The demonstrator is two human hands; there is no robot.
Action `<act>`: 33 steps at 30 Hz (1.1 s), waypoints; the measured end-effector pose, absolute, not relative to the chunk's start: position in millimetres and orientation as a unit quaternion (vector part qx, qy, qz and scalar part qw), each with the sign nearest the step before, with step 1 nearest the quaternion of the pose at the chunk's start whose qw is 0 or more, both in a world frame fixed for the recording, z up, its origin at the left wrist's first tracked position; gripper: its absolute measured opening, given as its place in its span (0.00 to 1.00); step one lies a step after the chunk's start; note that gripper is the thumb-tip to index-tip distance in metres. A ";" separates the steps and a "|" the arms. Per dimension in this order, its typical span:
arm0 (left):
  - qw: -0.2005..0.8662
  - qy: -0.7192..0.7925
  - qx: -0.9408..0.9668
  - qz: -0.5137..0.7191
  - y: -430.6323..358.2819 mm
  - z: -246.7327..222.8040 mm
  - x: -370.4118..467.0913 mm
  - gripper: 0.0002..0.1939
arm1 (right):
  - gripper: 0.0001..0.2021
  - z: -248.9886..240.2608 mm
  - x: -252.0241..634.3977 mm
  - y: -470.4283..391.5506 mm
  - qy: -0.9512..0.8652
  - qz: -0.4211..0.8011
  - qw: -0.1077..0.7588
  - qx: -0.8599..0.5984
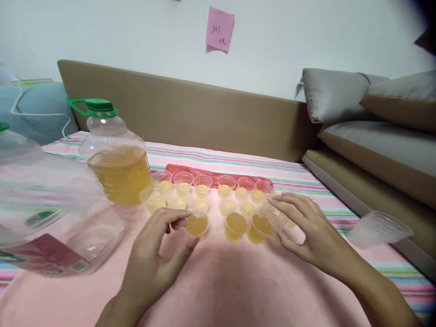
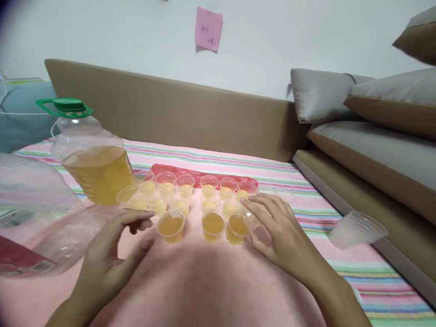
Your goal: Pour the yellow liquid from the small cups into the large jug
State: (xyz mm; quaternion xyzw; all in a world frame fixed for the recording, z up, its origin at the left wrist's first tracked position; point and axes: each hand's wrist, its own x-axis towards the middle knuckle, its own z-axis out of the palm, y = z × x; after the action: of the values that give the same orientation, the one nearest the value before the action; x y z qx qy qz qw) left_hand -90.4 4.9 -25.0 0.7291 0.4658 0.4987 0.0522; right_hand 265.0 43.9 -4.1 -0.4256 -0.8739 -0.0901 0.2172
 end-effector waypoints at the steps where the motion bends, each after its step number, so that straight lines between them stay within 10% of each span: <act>1: 0.054 0.452 0.745 0.488 4.8 -20.6 -83.2 0.14 | 0.38 -1.9 263.1 44.9 -0.875 -0.092 0.213 -0.424; 13: 0.297 0.437 0.775 0.346 48.1 5.6 34.3 0.48 | 0.38 13.9 252.1 46.2 -0.879 -0.081 0.198 -0.426; 23: 0.310 0.426 0.758 0.384 58.6 -8.1 52.4 0.43 | 0.38 12.2 258.4 47.3 -0.867 -0.073 0.233 -0.434; 33: 0.321 0.470 0.743 0.352 56.4 0.7 44.4 0.34 | 0.25 -0.3 279.5 49.4 -0.663 0.278 0.473 -0.509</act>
State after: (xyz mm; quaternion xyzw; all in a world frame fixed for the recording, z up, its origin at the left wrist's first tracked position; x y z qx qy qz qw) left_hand 44.4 56.4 0.7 0.7435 0.4696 0.3516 0.3211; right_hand 279.5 49.4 -0.3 -0.5089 -0.6631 0.2778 0.4735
